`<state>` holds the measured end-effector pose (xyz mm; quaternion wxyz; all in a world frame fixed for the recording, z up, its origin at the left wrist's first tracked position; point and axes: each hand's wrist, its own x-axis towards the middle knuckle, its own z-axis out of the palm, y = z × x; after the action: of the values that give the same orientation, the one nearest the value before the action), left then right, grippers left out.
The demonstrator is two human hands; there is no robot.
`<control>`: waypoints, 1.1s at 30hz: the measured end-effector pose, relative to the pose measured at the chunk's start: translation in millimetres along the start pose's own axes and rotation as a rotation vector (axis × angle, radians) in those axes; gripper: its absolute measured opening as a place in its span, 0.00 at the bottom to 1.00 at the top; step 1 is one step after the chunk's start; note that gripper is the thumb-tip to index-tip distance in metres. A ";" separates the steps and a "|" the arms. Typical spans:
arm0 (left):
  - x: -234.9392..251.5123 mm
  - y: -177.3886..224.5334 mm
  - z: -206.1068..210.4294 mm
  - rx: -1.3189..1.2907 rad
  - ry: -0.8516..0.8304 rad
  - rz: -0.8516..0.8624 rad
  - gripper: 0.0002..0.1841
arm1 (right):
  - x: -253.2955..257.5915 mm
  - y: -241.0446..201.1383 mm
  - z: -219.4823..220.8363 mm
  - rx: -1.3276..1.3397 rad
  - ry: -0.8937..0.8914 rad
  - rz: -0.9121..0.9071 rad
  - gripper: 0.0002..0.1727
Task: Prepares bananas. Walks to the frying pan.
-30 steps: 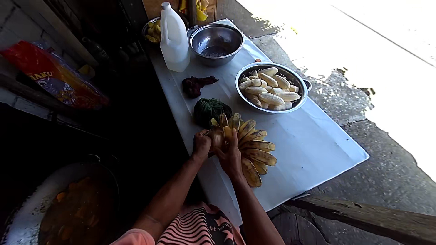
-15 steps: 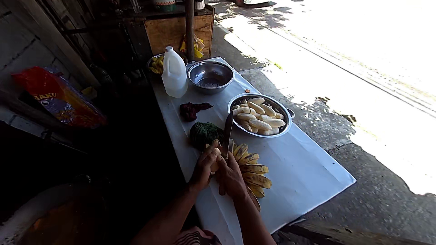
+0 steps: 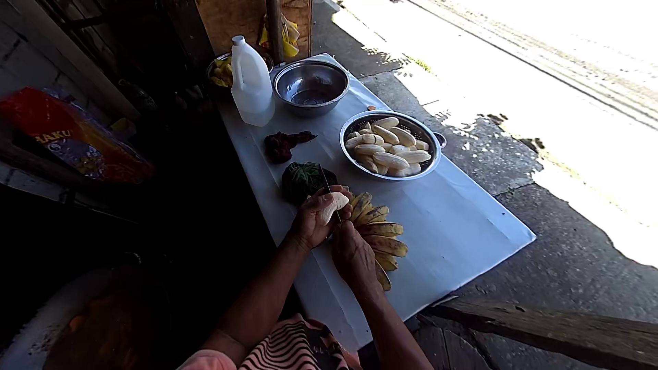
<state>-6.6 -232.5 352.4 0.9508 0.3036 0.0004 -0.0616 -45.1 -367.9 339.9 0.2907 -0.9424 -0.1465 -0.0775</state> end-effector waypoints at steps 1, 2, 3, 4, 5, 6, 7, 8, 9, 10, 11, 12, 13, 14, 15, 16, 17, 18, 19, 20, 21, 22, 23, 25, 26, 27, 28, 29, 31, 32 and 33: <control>1.3 -1.9 0.1 0.014 0.008 -0.005 0.22 | 2.1 1.9 0.9 0.000 -0.058 0.025 0.19; 3.4 -3.1 -1.3 0.016 0.021 -0.014 0.22 | 3.8 3.8 -0.7 0.016 -0.087 0.034 0.20; 4.3 -4.4 -3.4 0.008 0.038 -0.028 0.22 | 2.8 4.6 -4.1 0.046 -0.100 0.041 0.20; 4.9 -5.5 -5.5 -0.004 0.050 -0.040 0.20 | 0.5 4.1 -9.0 0.076 -0.086 0.039 0.21; 6.3 -5.5 -7.2 -0.014 0.054 -0.046 0.19 | -1.3 2.6 -13.7 0.102 -0.038 0.020 0.20; 8.0 -5.0 -8.2 -0.040 0.065 -0.045 0.18 | -2.8 0.6 -17.4 0.121 -0.003 -0.003 0.20; 8.9 -4.8 -7.8 -0.063 0.081 -0.043 0.19 | -4.2 -0.6 -18.0 0.125 -0.012 -0.012 0.20; 9.2 -5.3 -7.4 -0.058 0.071 -0.043 0.21 | -5.0 -0.2 -15.0 0.122 -0.079 0.001 0.20; 9.8 -7.0 -7.5 -0.043 0.048 -0.040 0.23 | -4.3 2.4 -10.4 0.133 -0.171 0.029 0.21; 11.0 -9.7 -9.0 -0.026 0.030 -0.043 0.23 | -1.6 7.1 -7.1 0.152 -0.254 0.055 0.21; 14.0 -12.6 -10.8 -0.010 0.021 -0.051 0.23 | 3.0 13.0 -6.0 0.184 -0.305 0.068 0.21; 17.7 -14.8 -11.2 0.001 0.027 -0.059 0.25 | 6.7 18.8 -5.7 0.241 -0.306 0.068 0.21; 21.4 -17.0 -10.0 -0.011 0.051 -0.068 0.27 | 7.4 23.4 -5.7 0.320 -0.258 0.066 0.21; 27.1 -18.3 -6.8 -0.035 0.076 -0.078 0.27 | 7.4 27.3 -7.5 0.415 -0.187 0.079 0.20; 36.4 -17.8 -1.8 -0.069 0.108 -0.082 0.26 | 8.2 30.7 -11.4 0.520 -0.103 0.100 0.19; 48.9 -15.5 4.8 -0.090 0.160 -0.068 0.23 | 8.8 33.9 -17.2 0.622 -0.029 0.130 0.20; 65.0 -12.5 12.2 -0.053 0.236 -0.035 0.19 | 9.2 37.4 -24.2 0.707 0.030 0.164 0.21; 85.0 -9.6 18.7 0.042 0.328 0.012 0.16 | 9.1 41.5 -30.7 0.781 0.068 0.200 0.21; 108.1 -8.9 23.1 0.182 0.409 0.082 0.15 | 7.8 45.3 -36.0 0.846 0.094 0.234 0.21; 131.8 -10.7 27.1 0.343 0.484 0.176 0.18 | 5.6 48.4 -39.7 0.907 0.115 0.269 0.20; 156.4 -14.4 28.4 0.535 0.541 0.286 0.21 | 3.3 50.2 -41.8 0.967 0.137 0.299 0.19; 179.6 -18.2 25.6 0.784 0.559 0.380 0.26 | 0.3 50.4 -41.7 1.033 0.163 0.327 0.19; 197.2 -20.2 20.9 1.094 0.526 0.406 0.31 | -3.5 49.5 -38.8 1.104 0.188 0.351 0.19; 217.7 -21.2 12.2 1.684 0.367 0.189 0.39 | -16.4 45.3 -25.8 1.220 0.203 0.390 0.20; 221.3 -20.1 10.7 1.860 0.275 0.006 0.41 | -24.6 43.0 -17.4 1.242 0.188 0.415 0.21; 221.6 -18.2 9.3 1.935 0.218 -0.087 0.42 | -32.3 41.9 -8.9 1.231 0.165 0.439 0.22; 217.8 -15.1 6.9 1.943 0.202 -0.087 0.42 | -38.8 43.0 -0.5 1.197 0.138 0.460 0.24; 209.8 -11.2 3.7 1.898 0.220 -0.018 0.41 | -42.8 46.7 7.6 1.157 0.121 0.476 0.25; 181.5 -3.1 2.6 1.654 0.321 0.142 0.32 | -41.5 57.9 18.2 1.077 0.133 0.490 0.26; 162.2 0.3 8.2 1.471 0.412 0.121 0.28 | -37.3 64.2 19.8 1.015 0.148 0.478 0.26; 142.8 2.8 13.6 1.279 0.501 0.040 0.26 | -31.9 71.6 21.0 0.940 0.165 0.454 0.26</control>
<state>134.9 -254.7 359.6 0.5567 0.8104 0.1782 0.0397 -51.0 -419.6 277.7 0.7018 -0.7092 0.0658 -0.0125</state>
